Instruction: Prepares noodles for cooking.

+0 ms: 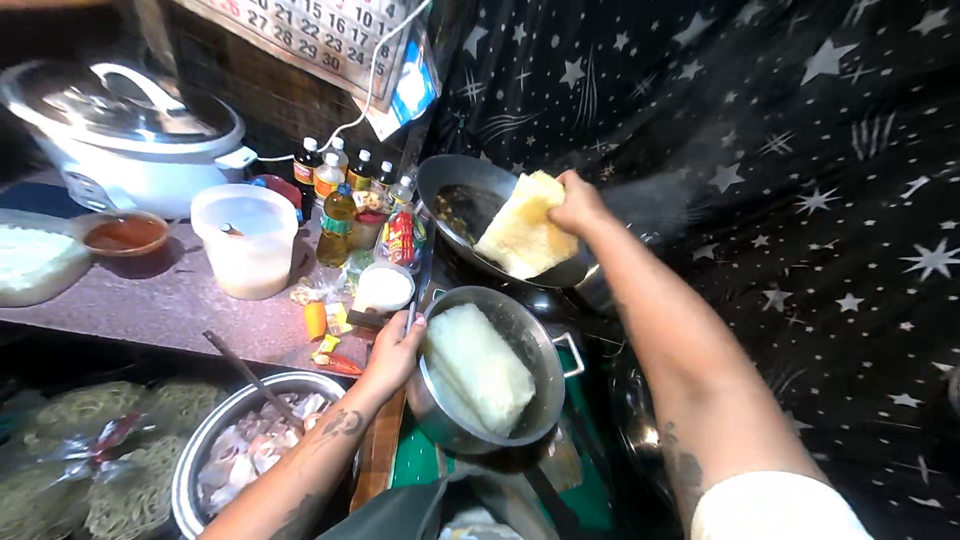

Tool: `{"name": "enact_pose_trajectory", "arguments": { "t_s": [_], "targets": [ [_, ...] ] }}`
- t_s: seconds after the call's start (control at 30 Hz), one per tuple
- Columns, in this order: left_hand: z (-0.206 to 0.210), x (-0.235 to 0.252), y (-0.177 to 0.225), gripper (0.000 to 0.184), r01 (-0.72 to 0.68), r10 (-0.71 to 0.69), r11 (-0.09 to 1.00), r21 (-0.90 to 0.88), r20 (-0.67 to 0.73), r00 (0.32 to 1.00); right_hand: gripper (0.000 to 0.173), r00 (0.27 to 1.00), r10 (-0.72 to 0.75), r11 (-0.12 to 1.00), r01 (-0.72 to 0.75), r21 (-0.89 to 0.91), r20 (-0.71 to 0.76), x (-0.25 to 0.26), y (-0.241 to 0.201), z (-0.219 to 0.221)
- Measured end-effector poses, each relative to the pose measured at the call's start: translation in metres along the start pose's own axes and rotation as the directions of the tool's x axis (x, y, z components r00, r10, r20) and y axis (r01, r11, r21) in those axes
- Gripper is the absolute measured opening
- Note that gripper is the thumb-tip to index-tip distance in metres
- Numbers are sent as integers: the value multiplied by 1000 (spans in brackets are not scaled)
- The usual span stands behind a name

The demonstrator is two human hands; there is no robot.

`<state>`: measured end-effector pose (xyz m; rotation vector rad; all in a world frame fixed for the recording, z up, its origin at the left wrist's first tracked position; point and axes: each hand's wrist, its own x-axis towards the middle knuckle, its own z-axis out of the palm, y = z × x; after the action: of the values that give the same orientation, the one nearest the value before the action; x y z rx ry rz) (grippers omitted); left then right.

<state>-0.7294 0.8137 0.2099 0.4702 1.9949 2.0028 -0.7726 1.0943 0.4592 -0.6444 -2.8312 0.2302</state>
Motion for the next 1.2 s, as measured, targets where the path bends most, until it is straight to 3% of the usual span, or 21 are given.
{"name": "enact_pose_trajectory", "arguments": {
  "t_s": [0.2, 0.4, 0.5, 0.57, 0.63, 0.7, 0.77, 0.83, 0.97, 1.07, 1.2],
  "targets": [
    [0, -1, -1, 30, -7, 7, 1000, 10, 4, 1000, 68, 994, -12, 996, 21, -81, 111, 3, 7, 61],
    [1, -1, -6, 31, -7, 7, 1000, -10, 7, 1000, 69, 972, -103, 994, 107, -7, 213, 7, 21, 103],
    [1, -2, -5, 30, -12, 13, 1000, -11, 7, 1000, 72, 941, -93, 995, 81, 51, 325, 19, 27, 114],
    [1, -3, -5, 30, -6, 6, 1000, -13, 1, 1000, 61, 932, -85, 994, 52, 101, 352, 22, 26, 110],
    [1, -4, -7, 29, -6, 6, 1000, -14, -8, 1000, 46, 957, -111, 985, 70, 159, 268, 7, 14, 93],
    [1, -3, -8, 28, -5, 5, 1000, -5, -8, 1000, 31, 977, -141, 973, 107, 203, 159, -23, -3, 76],
    [2, -2, -10, 29, -1, 1, 1000, 11, -17, 1000, 25, 966, -195, 955, 147, 257, 172, -60, -11, 78],
    [1, -2, -10, 31, 4, -3, 1000, 22, -14, 1000, 36, 914, -196, 967, 120, 225, 355, -106, -13, 97],
    [2, -5, -9, 31, -34, 35, 999, 36, -22, 999, 86, 761, -44, 975, 174, -139, 647, -185, -21, 138],
    [2, -4, -12, 31, -36, 37, 999, 37, -29, 999, 105, 754, 42, 944, 186, -274, 656, -205, -27, 162],
    [1, 0, -12, 31, -30, 31, 999, 32, -22, 999, 99, 766, 113, 930, 144, -340, 633, -205, -31, 176]
  ]
}}
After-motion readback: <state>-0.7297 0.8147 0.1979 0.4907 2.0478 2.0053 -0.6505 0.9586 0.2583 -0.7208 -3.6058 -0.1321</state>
